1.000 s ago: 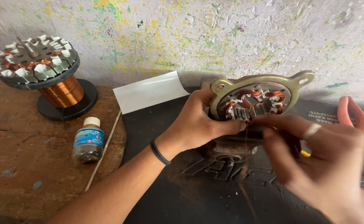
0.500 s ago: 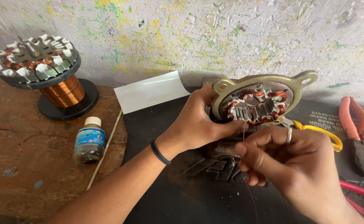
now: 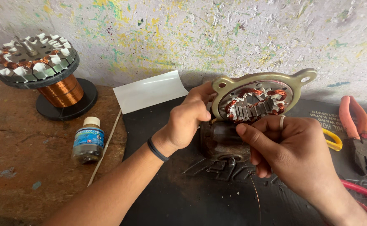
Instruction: The person winds copper wire around the slots of a motor stator held in a bench vise. They repeatedly insert the wire into slots, pull it through, and trim excess with yellow-handled scissors. A spool of copper wire and a bottle of glue are visible nearby.
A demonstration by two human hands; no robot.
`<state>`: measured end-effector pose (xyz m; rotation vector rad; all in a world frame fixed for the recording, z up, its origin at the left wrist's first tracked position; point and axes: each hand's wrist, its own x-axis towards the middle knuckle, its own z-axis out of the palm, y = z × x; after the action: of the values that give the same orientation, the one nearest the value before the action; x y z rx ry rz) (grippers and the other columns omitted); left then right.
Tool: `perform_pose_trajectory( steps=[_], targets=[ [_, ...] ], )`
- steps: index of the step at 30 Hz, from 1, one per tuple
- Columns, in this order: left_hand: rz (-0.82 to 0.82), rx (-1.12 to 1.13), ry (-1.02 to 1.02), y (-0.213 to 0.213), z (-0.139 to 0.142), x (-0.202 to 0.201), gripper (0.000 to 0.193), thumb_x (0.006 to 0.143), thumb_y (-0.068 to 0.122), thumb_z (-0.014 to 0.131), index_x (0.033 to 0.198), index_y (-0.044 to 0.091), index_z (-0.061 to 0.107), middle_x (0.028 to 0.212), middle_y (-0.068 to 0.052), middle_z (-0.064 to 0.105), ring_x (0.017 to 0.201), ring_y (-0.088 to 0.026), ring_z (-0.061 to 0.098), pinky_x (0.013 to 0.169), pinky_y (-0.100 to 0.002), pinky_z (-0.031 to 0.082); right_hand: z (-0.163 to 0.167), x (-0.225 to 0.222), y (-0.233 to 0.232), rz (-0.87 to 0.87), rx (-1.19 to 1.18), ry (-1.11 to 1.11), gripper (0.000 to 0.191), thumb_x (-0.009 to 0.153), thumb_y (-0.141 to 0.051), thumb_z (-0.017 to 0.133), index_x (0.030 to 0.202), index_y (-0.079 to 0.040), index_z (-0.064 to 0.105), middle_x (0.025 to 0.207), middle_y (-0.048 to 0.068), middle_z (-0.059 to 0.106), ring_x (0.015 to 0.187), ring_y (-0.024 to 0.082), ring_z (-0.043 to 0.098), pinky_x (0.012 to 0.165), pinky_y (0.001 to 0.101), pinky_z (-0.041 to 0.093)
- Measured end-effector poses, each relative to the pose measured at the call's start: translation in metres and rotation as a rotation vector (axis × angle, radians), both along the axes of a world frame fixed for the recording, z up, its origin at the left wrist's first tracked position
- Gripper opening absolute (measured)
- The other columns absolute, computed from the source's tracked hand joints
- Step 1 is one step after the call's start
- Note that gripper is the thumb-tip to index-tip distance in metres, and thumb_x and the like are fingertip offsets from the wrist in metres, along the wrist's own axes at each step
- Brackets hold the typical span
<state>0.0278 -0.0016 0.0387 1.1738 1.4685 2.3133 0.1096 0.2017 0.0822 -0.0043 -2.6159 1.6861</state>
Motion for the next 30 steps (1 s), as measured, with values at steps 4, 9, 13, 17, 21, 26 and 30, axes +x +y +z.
perform_pose_trajectory(
  steps=[4, 9, 13, 17, 21, 26, 30],
  targets=[
    [-0.05, 0.152, -0.164, 0.001, -0.003, 0.0, 0.07, 0.08, 0.016, 0.043, 0.145, -0.007, 0.05, 0.138, -0.017, 0.062, 0.131, -0.025, 0.056, 0.121, -0.037, 0.039, 0.003, 0.001, -0.002, -0.036, 0.039, -0.025, 0.028, 0.092, -0.021, 0.075, 0.077, 0.003, 0.072, 0.05, 0.008, 0.064, 0.037, 0.013, 0.053, 0.034, 0.0293, 0.04],
    [-0.098, 0.152, -0.216, 0.0, -0.007, -0.004, 0.07, 0.083, 0.016, 0.041, 0.147, -0.01, 0.051, 0.131, -0.019, 0.064, 0.123, -0.025, 0.058, 0.118, -0.038, 0.041, 0.005, 0.001, -0.004, -0.038, 0.056, -0.042, 0.029, 0.092, -0.023, 0.076, 0.078, 0.002, 0.073, 0.048, 0.009, 0.061, 0.035, 0.014, 0.051, 0.034, 0.0296, 0.037],
    [-0.106, 0.169, -0.318, 0.001, -0.01, -0.003, 0.069, 0.081, 0.012, 0.043, 0.145, -0.009, 0.051, 0.128, -0.018, 0.064, 0.119, -0.024, 0.058, 0.113, -0.036, 0.041, 0.007, 0.002, -0.006, -0.05, 0.053, -0.064, 0.029, 0.091, -0.023, 0.076, 0.077, 0.002, 0.072, 0.047, 0.009, 0.06, 0.035, 0.014, 0.051, 0.034, 0.0299, 0.037],
    [-0.158, 0.198, -0.35, -0.002, -0.008, -0.003, 0.07, 0.079, 0.011, 0.044, 0.147, -0.008, 0.053, 0.124, -0.016, 0.064, 0.113, -0.022, 0.056, 0.111, -0.034, 0.04, 0.007, 0.002, -0.006, -0.054, 0.037, -0.054, 0.029, 0.091, -0.023, 0.076, 0.076, 0.002, 0.073, 0.047, 0.009, 0.059, 0.034, 0.015, 0.052, 0.033, 0.03, 0.037],
    [-0.204, 0.17, -0.318, -0.006, -0.006, -0.008, 0.071, 0.077, 0.01, 0.045, 0.145, -0.009, 0.053, 0.122, -0.017, 0.065, 0.113, -0.023, 0.056, 0.111, -0.031, 0.039, 0.006, 0.003, -0.008, -0.039, 0.075, -0.019, 0.032, 0.093, -0.024, 0.075, 0.074, 0.002, 0.071, 0.046, 0.009, 0.06, 0.034, 0.014, 0.053, 0.033, 0.0299, 0.038],
    [-0.278, 0.158, -0.335, -0.011, -0.004, -0.014, 0.066, 0.078, 0.012, 0.046, 0.139, -0.011, 0.056, 0.122, -0.018, 0.065, 0.115, -0.025, 0.057, 0.113, -0.035, 0.039, 0.006, 0.007, -0.013, -0.05, 0.136, -0.006, 0.033, 0.095, -0.026, 0.073, 0.074, 0.0, 0.072, 0.045, 0.008, 0.059, 0.034, 0.014, 0.051, 0.034, 0.0302, 0.037],
    [-0.29, 0.149, -0.368, -0.014, -0.003, -0.012, 0.064, 0.078, 0.012, 0.046, 0.136, -0.011, 0.057, 0.123, -0.018, 0.065, 0.117, -0.026, 0.057, 0.115, -0.038, 0.04, 0.007, 0.008, -0.017, -0.064, 0.142, 0.0, 0.035, 0.093, -0.026, 0.073, 0.071, 0.0, 0.07, 0.044, 0.008, 0.059, 0.033, 0.013, 0.051, 0.033, 0.0305, 0.038]
  ],
)
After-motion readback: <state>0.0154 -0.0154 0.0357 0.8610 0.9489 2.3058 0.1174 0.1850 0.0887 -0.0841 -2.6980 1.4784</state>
